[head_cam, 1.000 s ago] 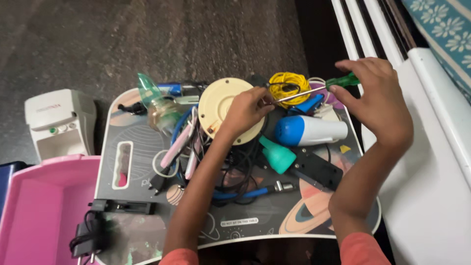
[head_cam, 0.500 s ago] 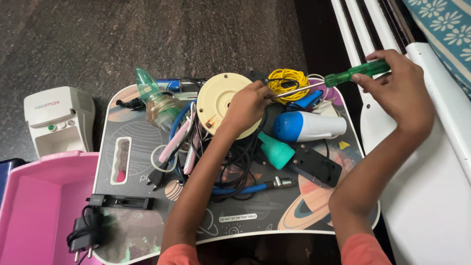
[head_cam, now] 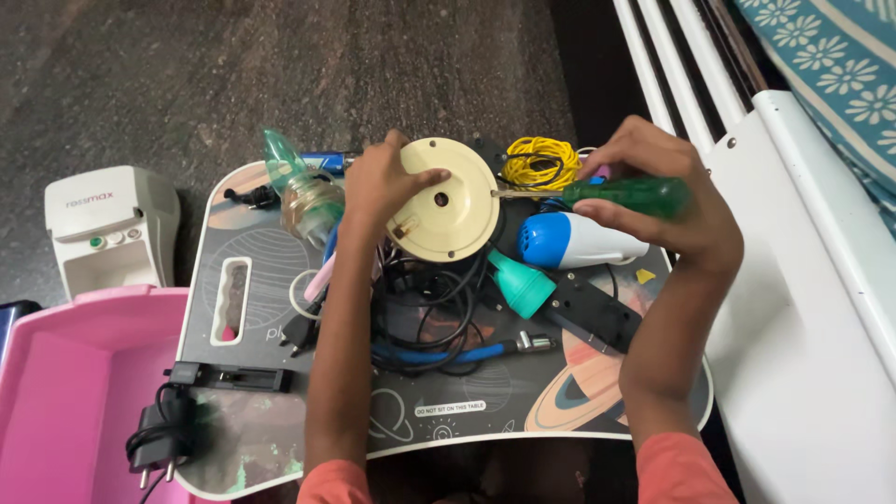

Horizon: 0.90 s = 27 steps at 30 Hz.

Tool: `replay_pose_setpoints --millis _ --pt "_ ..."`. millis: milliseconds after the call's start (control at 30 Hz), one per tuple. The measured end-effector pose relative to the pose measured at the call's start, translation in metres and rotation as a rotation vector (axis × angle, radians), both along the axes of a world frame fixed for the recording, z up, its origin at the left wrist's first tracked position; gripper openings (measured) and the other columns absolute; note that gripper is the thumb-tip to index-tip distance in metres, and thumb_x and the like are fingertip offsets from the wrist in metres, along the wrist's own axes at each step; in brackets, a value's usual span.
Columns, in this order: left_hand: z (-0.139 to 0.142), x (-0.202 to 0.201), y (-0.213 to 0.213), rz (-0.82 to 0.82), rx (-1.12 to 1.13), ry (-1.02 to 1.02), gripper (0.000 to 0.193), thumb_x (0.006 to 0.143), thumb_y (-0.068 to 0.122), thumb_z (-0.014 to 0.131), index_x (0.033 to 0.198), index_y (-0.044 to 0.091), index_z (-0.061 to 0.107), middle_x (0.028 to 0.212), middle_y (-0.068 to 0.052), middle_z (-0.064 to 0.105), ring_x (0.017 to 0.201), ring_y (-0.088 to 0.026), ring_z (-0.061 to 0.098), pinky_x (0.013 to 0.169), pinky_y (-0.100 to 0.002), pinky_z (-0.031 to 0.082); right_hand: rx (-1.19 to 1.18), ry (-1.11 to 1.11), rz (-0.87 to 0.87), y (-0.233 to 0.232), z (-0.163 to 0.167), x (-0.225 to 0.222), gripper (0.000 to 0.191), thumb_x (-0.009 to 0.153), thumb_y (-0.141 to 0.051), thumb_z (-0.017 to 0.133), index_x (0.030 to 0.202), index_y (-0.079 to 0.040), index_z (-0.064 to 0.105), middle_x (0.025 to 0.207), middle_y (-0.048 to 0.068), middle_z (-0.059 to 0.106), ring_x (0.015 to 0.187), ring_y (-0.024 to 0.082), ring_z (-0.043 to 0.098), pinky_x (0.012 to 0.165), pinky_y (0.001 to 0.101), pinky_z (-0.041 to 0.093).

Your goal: The person holds a round beige appliance base on a small table and uses a green-handled screwdriver to drive screws into it, steadying the base with the other hand. They reposition the base and continue driving screws at different points around it throughout the clip.

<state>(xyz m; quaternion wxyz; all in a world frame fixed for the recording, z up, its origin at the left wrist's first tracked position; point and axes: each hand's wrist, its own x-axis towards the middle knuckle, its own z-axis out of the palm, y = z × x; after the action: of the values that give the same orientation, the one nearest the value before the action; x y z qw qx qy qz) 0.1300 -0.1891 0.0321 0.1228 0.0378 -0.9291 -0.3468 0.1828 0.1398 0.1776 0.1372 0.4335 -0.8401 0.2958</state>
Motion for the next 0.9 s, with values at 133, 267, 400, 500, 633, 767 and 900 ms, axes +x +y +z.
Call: replay_pose_setpoints --millis 133,267,400,500,633,767,900 --pt "-0.001 0.002 -0.004 -0.051 0.074 0.245 0.070 0.063 0.053 0.092 0.105 0.001 0.073 0.099 -0.022 0.071 0.093 -0.037 0.070 0.083 -0.047 0.055 -0.049 -0.081 0.038 -0.011 0.009 0.005 0.035 0.082 -0.018 0.082 0.112 -0.005 0.072 0.113 0.010 0.067 0.089 0.015 0.064 0.076 0.0263 0.052" --pt "-0.006 -0.002 -0.010 -0.044 0.101 0.328 0.061 0.063 0.048 0.094 0.099 0.001 0.077 0.096 -0.019 0.070 0.092 -0.036 0.069 0.082 -0.047 0.054 0.093 -0.053 0.191 -0.019 0.009 0.010 0.040 0.079 -0.016 0.079 0.116 -0.003 0.071 0.118 0.015 0.068 0.103 0.026 0.068 0.087 0.0328 0.057" --pt "-0.009 -0.006 -0.011 -0.048 0.119 0.402 0.063 0.064 0.046 0.095 0.103 -0.001 0.076 0.098 -0.019 0.070 0.092 -0.037 0.069 0.080 -0.047 0.054 0.194 -0.014 0.123 -0.031 0.003 0.013 0.036 0.081 -0.013 0.078 0.115 -0.002 0.073 0.114 0.017 0.073 0.106 0.032 0.071 0.093 0.0396 0.056" --pt "-0.009 -0.008 -0.010 -0.055 0.106 0.399 0.064 0.064 0.045 0.095 0.104 -0.001 0.076 0.098 -0.020 0.070 0.090 -0.037 0.070 0.081 -0.047 0.055 0.185 -0.029 0.156 -0.028 0.008 0.013 0.028 0.086 -0.011 0.074 0.113 -0.004 0.073 0.108 0.015 0.076 0.100 0.030 0.075 0.092 0.0373 0.058" --pt "-0.009 -0.009 -0.010 -0.045 0.154 0.347 0.062 0.066 0.046 0.095 0.103 0.000 0.078 0.096 -0.021 0.073 0.086 -0.036 0.073 0.078 -0.046 0.056 0.191 -0.032 0.081 -0.008 0.017 0.019 0.030 0.084 -0.010 0.074 0.113 -0.005 0.074 0.103 0.014 0.076 0.090 0.027 0.076 0.080 0.0332 0.060" --pt "-0.008 -0.009 -0.009 -0.073 0.203 0.312 0.061 0.067 0.044 0.094 0.104 -0.001 0.076 0.092 -0.020 0.075 0.082 -0.033 0.076 0.076 -0.044 0.059 0.111 -0.044 0.087 0.008 0.016 0.017 0.026 0.088 -0.009 0.073 0.114 -0.003 0.074 0.104 0.013 0.076 0.090 0.020 0.077 0.081 0.0289 0.061" --pt "-0.004 -0.006 -0.005 -0.061 0.200 0.288 0.063 0.067 0.044 0.095 0.104 -0.002 0.074 0.091 -0.022 0.075 0.081 -0.033 0.076 0.075 -0.044 0.059 -0.028 -0.083 0.034 0.020 0.006 0.003 0.018 0.092 -0.007 0.076 0.108 0.000 0.073 0.101 0.013 0.076 0.080 0.015 0.076 0.072 0.0246 0.061"
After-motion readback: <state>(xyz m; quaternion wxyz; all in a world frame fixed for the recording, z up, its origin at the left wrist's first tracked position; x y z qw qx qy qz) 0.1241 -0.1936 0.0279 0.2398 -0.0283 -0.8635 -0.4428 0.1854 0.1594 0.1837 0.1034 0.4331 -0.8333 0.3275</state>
